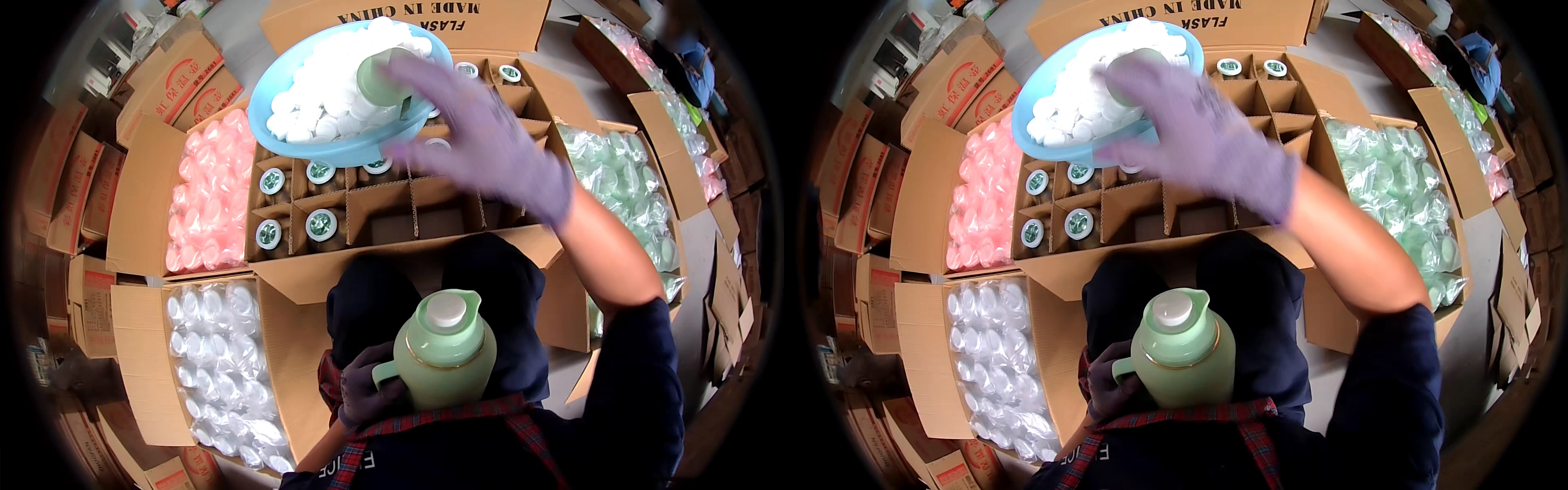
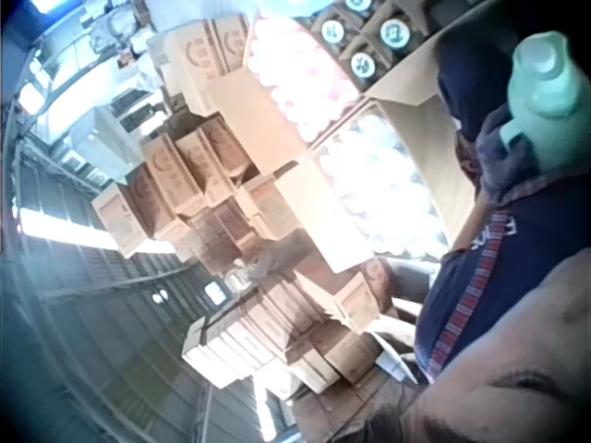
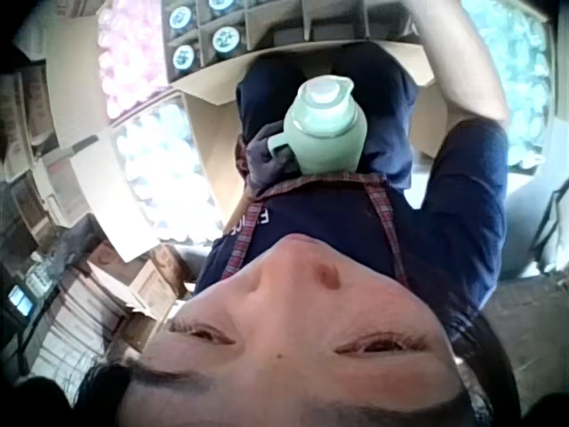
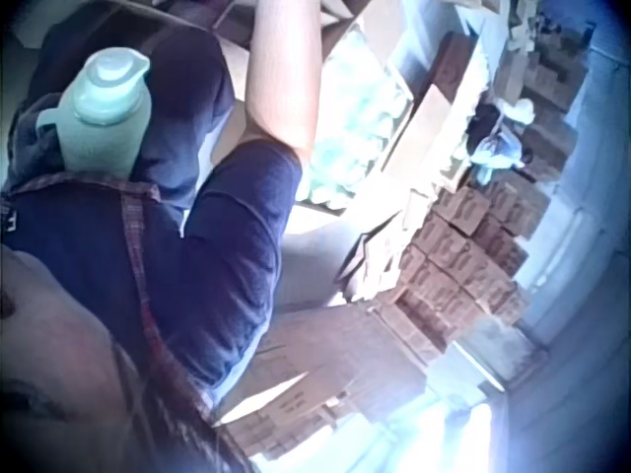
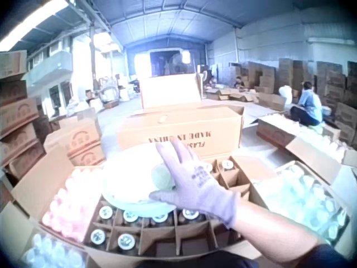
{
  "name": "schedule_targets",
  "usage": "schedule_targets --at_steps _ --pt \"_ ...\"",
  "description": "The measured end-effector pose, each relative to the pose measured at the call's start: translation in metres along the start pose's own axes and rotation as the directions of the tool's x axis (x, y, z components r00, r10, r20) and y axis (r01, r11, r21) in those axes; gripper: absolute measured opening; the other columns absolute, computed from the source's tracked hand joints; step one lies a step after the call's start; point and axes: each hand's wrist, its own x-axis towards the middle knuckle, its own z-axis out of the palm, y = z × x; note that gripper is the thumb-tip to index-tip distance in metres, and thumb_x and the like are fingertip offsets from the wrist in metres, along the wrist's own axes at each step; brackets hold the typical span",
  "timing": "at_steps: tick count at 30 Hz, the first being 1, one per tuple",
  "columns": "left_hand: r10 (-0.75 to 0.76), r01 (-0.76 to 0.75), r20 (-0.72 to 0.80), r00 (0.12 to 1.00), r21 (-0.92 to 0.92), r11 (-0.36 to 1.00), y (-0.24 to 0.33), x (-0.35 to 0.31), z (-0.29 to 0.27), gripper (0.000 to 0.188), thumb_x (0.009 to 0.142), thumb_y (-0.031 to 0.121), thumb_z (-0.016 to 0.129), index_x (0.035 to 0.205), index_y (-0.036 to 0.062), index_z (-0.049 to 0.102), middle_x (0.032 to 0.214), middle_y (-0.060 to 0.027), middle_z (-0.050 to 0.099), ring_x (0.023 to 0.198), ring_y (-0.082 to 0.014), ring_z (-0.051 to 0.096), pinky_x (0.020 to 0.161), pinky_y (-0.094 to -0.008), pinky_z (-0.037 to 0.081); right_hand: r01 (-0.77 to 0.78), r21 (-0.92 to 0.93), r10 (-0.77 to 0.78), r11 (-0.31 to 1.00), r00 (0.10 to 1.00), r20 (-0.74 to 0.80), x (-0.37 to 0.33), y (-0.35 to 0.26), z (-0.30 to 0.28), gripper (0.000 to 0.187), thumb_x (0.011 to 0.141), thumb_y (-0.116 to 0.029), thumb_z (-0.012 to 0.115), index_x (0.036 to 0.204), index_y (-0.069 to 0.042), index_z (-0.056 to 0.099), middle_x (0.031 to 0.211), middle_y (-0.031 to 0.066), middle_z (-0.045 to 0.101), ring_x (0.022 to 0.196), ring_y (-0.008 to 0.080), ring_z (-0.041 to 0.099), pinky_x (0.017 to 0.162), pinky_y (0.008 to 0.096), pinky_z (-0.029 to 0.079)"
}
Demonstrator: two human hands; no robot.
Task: The person assembles light green thermos flasks by hand. They insert a metal ring into the flask neck, place a glass liner inside, screw on the lid, and then wrap the completed unit in a plastic bag before placing it in a cardboard box.
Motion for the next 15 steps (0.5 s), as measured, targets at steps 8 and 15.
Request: schedule_targets --at_steps 8,15 --pt "-0.053 0.054 -0.029 0.998 0.035 0.998 0.005 0.001 0.003 0.044 0.09 0.044 0.072 0.102 0.001 0.076 0.12 -0.0194 0.068 0.108 -0.0307 0.068 0.091 -0.0377 0.054 -0.193 -0.034 0.179 0.981 0.951 -0.251 0.052 0.07 0.024 0.058 0.086 -0.029 0.071 0.135 -0.003 0.056 0.13 0.0221 0.058 0.121 0.0378 0.057 0.103 0.041 0.047" --pt "0.005 -0.002 0.037 0.999 -0.078 0.997 -0.002 0.006 0.006 0.049 0.089 0.049 0.073 0.103 0.0015 0.075 0.12 -0.0203 0.067 0.107 -0.0318 0.068 0.09 -0.0396 0.054 -0.628 0.564 0.149 0.536 0.729 0.669 -0.108 -0.049 -0.025 0.039 0.101 -0.019 0.054 0.135 -0.002 0.06 0.135 0.0133 0.062 0.13 0.0253 0.055 0.113 0.0379 0.039"
